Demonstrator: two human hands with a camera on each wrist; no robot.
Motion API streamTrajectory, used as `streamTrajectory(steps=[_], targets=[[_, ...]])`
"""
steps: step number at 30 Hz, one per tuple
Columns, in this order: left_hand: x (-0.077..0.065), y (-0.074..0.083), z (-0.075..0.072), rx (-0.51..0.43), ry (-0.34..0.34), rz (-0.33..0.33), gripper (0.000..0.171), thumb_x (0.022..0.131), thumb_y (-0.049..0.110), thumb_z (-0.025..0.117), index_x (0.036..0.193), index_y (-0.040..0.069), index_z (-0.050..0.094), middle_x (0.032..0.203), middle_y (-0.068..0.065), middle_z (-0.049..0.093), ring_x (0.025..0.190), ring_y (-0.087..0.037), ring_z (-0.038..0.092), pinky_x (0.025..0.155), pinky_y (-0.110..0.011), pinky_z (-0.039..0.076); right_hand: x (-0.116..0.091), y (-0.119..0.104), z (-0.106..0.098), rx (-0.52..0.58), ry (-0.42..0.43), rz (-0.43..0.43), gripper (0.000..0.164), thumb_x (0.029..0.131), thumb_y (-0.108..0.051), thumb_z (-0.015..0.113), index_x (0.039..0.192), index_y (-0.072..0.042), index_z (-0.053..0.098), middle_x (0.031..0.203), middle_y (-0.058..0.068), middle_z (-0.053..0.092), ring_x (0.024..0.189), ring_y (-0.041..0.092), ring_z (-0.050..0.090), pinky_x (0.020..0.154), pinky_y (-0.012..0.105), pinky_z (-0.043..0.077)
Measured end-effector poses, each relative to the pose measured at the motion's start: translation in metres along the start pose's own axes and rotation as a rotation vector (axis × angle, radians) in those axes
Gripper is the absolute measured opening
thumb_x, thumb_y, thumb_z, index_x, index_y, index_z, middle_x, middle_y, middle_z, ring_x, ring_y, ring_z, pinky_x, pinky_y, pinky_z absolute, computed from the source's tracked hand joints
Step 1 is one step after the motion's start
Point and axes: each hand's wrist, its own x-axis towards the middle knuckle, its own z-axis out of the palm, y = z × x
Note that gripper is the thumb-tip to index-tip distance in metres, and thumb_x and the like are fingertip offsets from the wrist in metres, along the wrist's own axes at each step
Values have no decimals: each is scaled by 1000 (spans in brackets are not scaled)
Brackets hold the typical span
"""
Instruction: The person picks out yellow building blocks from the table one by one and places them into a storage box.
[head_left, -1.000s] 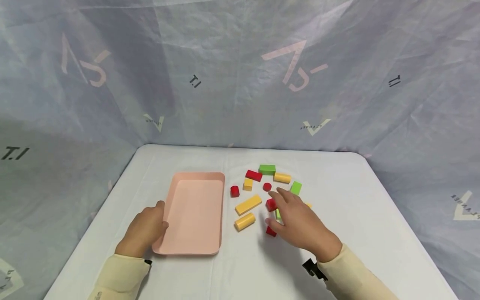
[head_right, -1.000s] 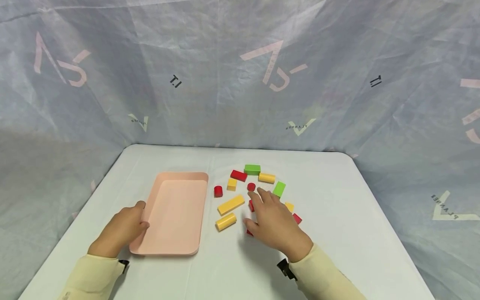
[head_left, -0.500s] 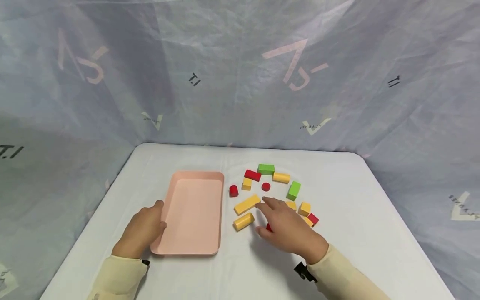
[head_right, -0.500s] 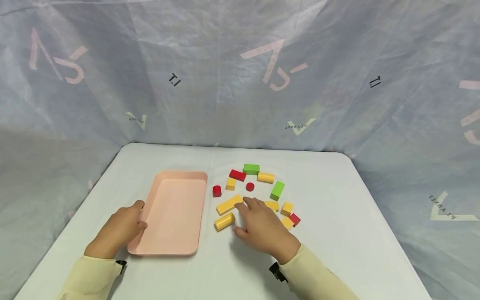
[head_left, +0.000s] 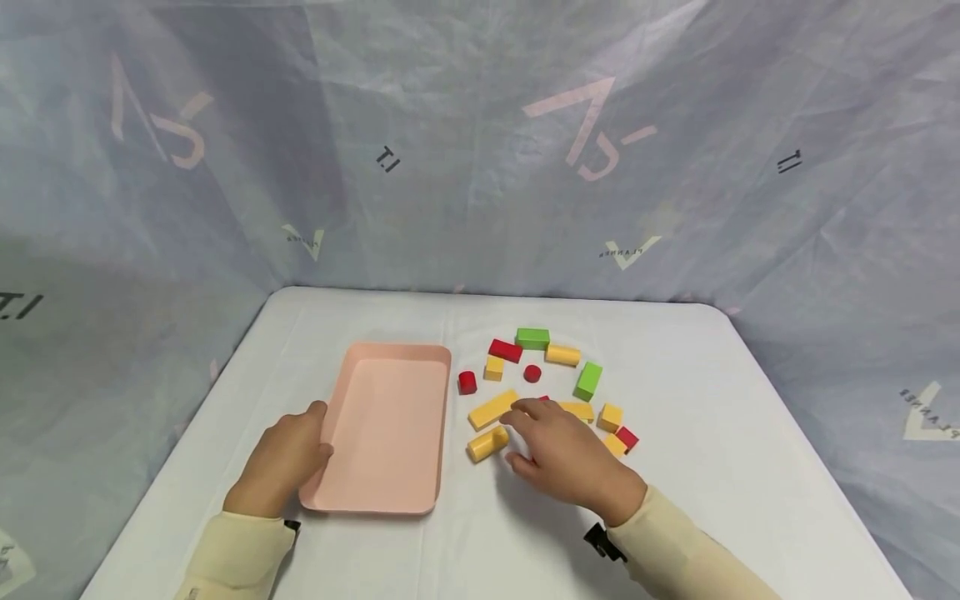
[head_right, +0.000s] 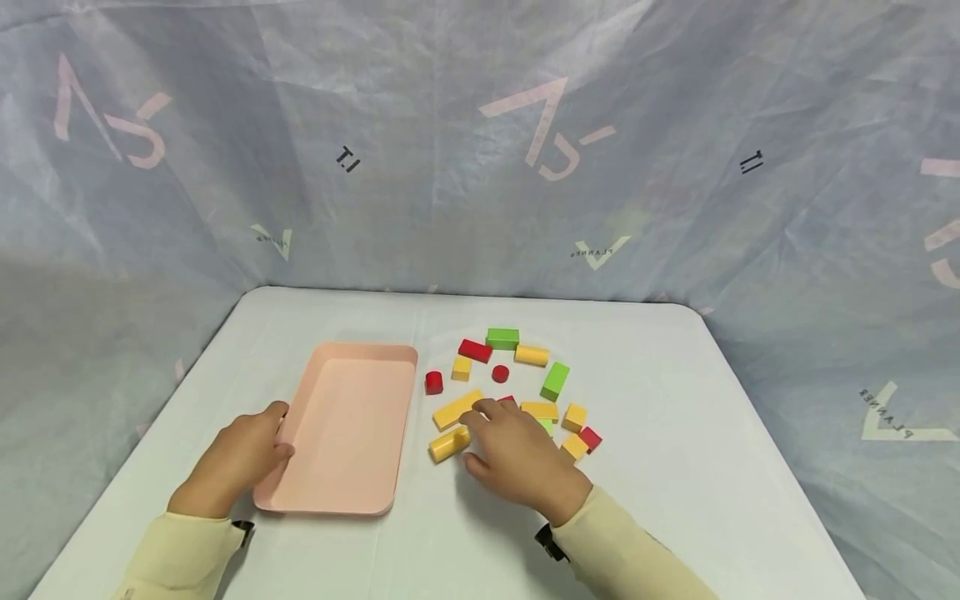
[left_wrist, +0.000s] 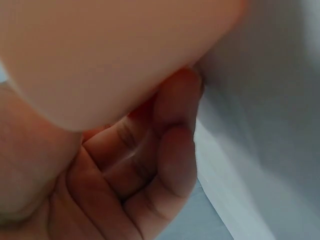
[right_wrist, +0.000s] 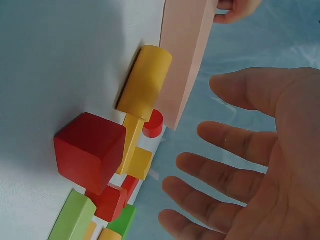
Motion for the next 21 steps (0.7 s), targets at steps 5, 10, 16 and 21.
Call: streamTrajectory(steps=[5,10,16,21], targets=[[0,1,-1,6,-2,1,37,73,6,74,100,-2,50,70,-10,59,54,-22,52,49,-42,45,3,1,2,-41,19,-22,42,82,-37,67,119,-17,60,117,2,56,101,16,50,86,37,48],[2,-2,0,2,0,-2,36,72,6,72,99,-1,50,69,-9,58,52,-21,49,48,-42,44,6,1,3,-53,12,-13,40,82,-34,67,117,-18,61,115,1,57,98,16,50,84,35,49],[4,-2,-1,5,-29,-28,39,73,8,71,104,-2,51,73,-11,60,55,-22,52,51,-44,45,7,3,5,-59,4,0,38,82,-35,66,117,-19,62,115,0,58,98,15,50,85,35,49],[4,-1,-1,-1,-37,-35,40,73,8,69,107,-2,51,74,-11,61,55,-21,51,51,-43,45,8,3,8,-64,13,-5,39,81,-34,68,116,-19,62,114,0,58,98,16,50,84,35,49]])
